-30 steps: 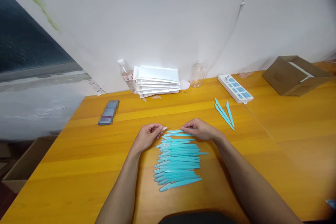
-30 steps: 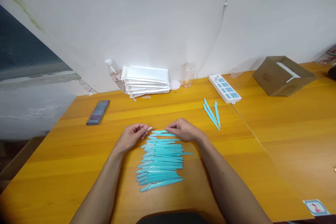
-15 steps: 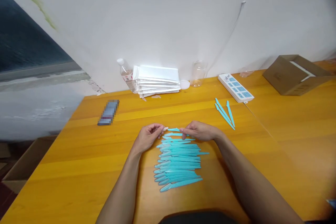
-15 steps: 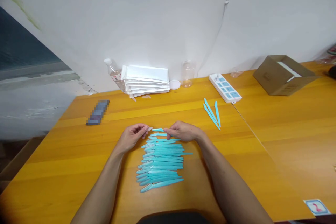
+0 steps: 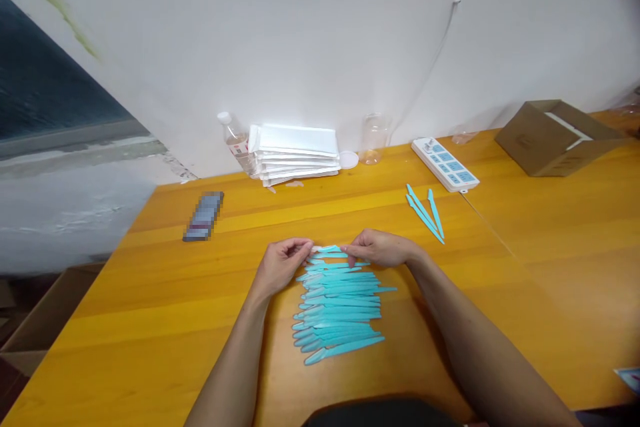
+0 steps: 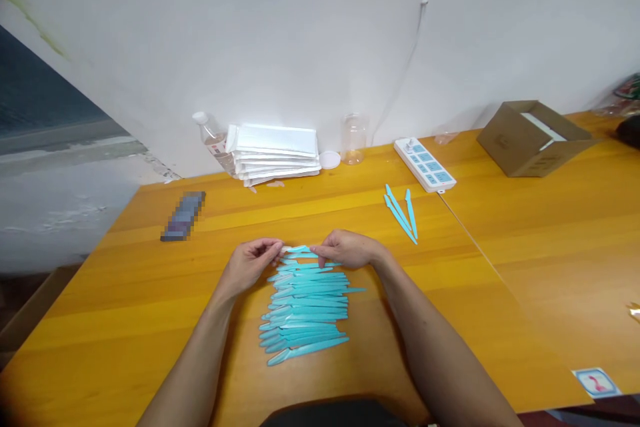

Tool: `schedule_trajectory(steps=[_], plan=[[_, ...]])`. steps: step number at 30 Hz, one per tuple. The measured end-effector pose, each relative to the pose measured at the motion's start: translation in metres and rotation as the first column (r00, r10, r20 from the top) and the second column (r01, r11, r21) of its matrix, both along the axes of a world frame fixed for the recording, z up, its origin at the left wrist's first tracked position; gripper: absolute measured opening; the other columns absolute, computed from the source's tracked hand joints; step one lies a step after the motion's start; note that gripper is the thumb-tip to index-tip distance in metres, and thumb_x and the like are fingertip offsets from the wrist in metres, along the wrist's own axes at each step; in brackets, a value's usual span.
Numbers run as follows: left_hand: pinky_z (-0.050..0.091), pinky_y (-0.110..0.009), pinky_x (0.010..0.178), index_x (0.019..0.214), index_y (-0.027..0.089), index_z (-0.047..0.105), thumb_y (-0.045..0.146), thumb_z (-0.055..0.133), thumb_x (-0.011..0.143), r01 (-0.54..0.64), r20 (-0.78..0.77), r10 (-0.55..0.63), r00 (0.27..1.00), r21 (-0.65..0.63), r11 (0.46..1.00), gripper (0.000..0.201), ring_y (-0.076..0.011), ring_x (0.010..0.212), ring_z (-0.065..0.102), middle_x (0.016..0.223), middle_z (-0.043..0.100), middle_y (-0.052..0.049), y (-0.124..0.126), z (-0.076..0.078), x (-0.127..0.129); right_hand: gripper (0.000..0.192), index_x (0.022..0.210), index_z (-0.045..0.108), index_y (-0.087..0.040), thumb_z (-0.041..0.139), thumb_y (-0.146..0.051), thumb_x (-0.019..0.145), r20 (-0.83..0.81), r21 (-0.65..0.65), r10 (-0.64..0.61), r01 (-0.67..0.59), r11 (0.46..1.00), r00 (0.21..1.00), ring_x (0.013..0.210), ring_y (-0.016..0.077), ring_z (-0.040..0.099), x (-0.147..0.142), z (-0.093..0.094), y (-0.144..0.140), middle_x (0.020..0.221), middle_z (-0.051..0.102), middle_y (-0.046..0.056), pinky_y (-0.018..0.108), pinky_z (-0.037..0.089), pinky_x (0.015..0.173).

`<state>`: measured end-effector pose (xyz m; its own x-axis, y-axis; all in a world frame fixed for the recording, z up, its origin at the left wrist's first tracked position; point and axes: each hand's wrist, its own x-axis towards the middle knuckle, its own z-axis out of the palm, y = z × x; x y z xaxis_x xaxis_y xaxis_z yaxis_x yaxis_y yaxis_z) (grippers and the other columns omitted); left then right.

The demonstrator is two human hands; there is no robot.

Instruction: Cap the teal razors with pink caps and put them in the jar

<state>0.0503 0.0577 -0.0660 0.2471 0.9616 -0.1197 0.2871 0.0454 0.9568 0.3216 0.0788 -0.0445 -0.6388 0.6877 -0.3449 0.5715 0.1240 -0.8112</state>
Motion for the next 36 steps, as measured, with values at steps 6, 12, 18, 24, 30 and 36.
schedule_trajectory(steps=[6, 12, 18, 24, 30, 36], plan=[[0.053, -0.026, 0.065, 0.094, 0.016, 0.077, 0.051, 0.069, 0.085, -0.016, 0.01, 0.016, 1.0, -0.02, 1.0, 0.037, -0.0153, 0.067, 0.066, 0.08, 0.076, -0.006, -0.004, -0.003, 0.018, 0.073, 0.085, 0.079, -0.013, 0.038, -0.073, 0.09, -0.009, -0.003, -0.006, 0.006, 1.0, 1.0, 0.049, 0.0094, 0.028, -0.002, 0.001, 0.0, 0.05, 0.035, -0.005, 0.025, 0.024, 0.047], [0.053, -0.025, 0.068, 0.103, 0.015, 0.076, 0.05, 0.066, 0.087, 0.071, -0.025, -0.072, 0.997, -0.025, 0.997, 0.04, -0.0174, 0.075, 0.069, 0.089, 0.078, -0.007, -0.008, 0.007, 0.021, 0.067, 0.087, 0.074, -0.012, 0.039, -0.069, 0.092, -0.091, 0.01, -0.048, 0.049, 0.999, 0.995, 0.052, 0.0096, 0.035, -0.008, 0.003, -0.003, 0.057, 0.045, -0.004, 0.024, 0.03, 0.051], [0.051, -0.026, 0.067, 0.103, 0.019, 0.078, 0.048, 0.06, 0.091, 0.165, -0.245, -0.157, 0.957, 0.014, 0.986, 0.036, -0.0194, 0.079, 0.07, 0.093, 0.078, -0.006, -0.007, 0.011, -0.001, 0.053, 0.082, 0.075, -0.015, 0.045, -0.057, 0.093, 0.161, 0.405, -0.629, 0.531, 0.745, 0.76, 0.07, 0.0188, 0.061, 0.037, 0.002, 0.005, 0.075, 0.069, 0.007, 0.028, 0.041, 0.064], [0.052, -0.027, 0.075, 0.094, 0.022, 0.078, 0.043, 0.061, 0.091, 0.182, -0.315, -0.122, 0.941, 0.171, 0.968, 0.028, -0.0189, 0.084, 0.07, 0.094, 0.077, -0.004, -0.005, 0.013, -0.001, 0.043, 0.112, 0.075, -0.023, 0.059, -0.051, 0.083, 0.388, 0.621, -0.891, 0.647, 0.443, 0.238, 0.098, 0.0368, 0.068, 0.081, -0.007, 0.013, 0.102, 0.074, 0.017, 0.042, 0.05, 0.078], [0.052, -0.028, 0.072, 0.098, 0.018, 0.077, 0.049, 0.06, 0.089, 0.009, -0.347, 0.089, 0.934, 0.272, 0.962, 0.036, -0.0192, 0.08, 0.067, 0.092, 0.077, -0.006, 0.041, 0.004, -0.033, 0.039, 0.114, 0.075, -0.021, 0.057, -0.043, 0.087, 0.466, 0.572, -0.85, 0.65, 0.501, 0.245, 0.103, 0.0389, 0.068, 0.084, -0.014, 0.015, 0.106, 0.073, 0.021, 0.046, 0.052, 0.082], [0.052, -0.034, 0.092, 0.124, 0.017, 0.069, 0.023, 0.045, 0.093, 0.111, -0.729, 0.319, 0.606, 0.475, 0.873, 0.039, -0.0231, 0.104, 0.066, 0.126, 0.067, -0.011, 0.129, -0.013, -0.071, 0.041, 0.116, 0.073, -0.017, 0.054, -0.041, 0.089, 0.484, 0.55, -0.833, 0.647, 0.528, 0.268, 0.101, 0.0383, 0.069, 0.085, -0.014, 0.015, 0.107, 0.072, 0.023, 0.046, 0.053, 0.08]])
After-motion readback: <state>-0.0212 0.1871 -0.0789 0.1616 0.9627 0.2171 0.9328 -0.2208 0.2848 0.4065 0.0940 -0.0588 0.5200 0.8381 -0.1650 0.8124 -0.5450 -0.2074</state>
